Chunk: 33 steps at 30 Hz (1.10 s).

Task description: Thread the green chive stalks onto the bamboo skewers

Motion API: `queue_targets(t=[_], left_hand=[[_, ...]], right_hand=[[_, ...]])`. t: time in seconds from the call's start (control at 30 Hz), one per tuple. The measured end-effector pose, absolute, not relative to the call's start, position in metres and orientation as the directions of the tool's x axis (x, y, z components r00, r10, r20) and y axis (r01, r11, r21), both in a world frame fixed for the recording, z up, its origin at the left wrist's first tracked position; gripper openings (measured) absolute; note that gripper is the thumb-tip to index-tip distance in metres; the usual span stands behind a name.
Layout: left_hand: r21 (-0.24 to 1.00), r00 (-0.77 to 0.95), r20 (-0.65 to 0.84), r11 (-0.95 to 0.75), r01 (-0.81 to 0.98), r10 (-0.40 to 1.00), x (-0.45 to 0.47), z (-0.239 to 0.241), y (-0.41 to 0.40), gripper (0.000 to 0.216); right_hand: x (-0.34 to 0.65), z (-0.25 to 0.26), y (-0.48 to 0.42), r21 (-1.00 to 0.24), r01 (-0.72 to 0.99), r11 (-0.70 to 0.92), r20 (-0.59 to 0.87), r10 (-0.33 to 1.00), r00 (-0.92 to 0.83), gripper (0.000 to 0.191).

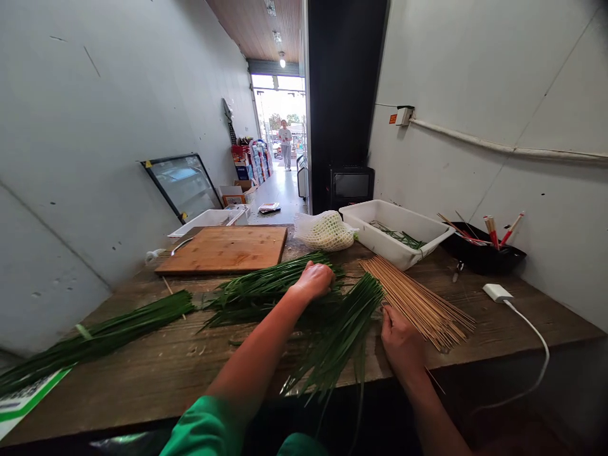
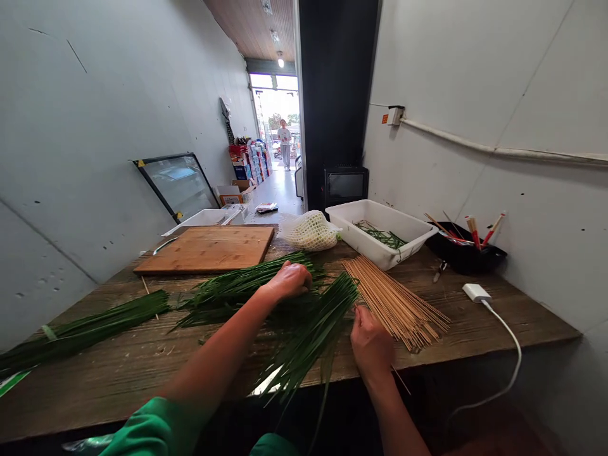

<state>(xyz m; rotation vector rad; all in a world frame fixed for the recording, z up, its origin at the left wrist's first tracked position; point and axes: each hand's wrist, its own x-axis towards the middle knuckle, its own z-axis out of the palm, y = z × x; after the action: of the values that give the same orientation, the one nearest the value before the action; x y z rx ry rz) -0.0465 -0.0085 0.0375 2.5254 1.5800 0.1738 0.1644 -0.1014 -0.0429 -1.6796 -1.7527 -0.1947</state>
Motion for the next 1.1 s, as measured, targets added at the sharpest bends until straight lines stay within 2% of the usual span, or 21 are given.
queue_targets(t=[0.1,0.27,0.47,0.67,0.77,0.87,0.97,1.1], left_hand=[[0.205,0.439,0.047,-0.438,0.875,0.897,-0.045,0.037,-0.008,0.015],[0.301,0.418,0.082,-0.422,0.855,0.905,-0.044,0.036,-0.007,0.014],[0.322,0.281,0.186,-0.329,0.888,0.941,-0.038,0.033,-0.003,0.021],[0.569,0.200,0.250,-0.311,0.762,0.947,-0.031,0.024,0.003,0.022],[0.706,0.174,0.221,-0.281,0.650,0.960,-0.027,0.020,0.002,0.023],[0.774,0.205,0.163,-0.254,0.580,0.965,-0.023,0.017,0.002,0.027],[0.738,0.247,0.159,-0.281,0.613,0.956,-0.023,0.016,0.001,0.028],[0.541,0.263,0.190,-0.325,0.776,0.946,-0.025,0.014,0.001,0.024]], right_hand=[[0.165,-0.044,-0.101,-0.334,0.929,0.160,0.578,0.813,0.068,0.036],[0.166,-0.045,-0.100,-0.320,0.934,0.159,0.581,0.812,0.061,0.036],[0.164,-0.045,-0.101,-0.323,0.934,0.150,0.591,0.803,0.075,0.037],[0.165,-0.044,-0.101,-0.324,0.933,0.159,0.585,0.808,0.065,0.035],[0.164,-0.041,-0.102,-0.329,0.930,0.167,0.584,0.810,0.061,0.035],[0.163,-0.038,-0.103,-0.350,0.919,0.182,0.575,0.816,0.058,0.037],[0.162,-0.038,-0.104,-0.352,0.917,0.189,0.568,0.821,0.049,0.038],[0.162,-0.039,-0.103,-0.352,0.918,0.184,0.574,0.817,0.057,0.037]])
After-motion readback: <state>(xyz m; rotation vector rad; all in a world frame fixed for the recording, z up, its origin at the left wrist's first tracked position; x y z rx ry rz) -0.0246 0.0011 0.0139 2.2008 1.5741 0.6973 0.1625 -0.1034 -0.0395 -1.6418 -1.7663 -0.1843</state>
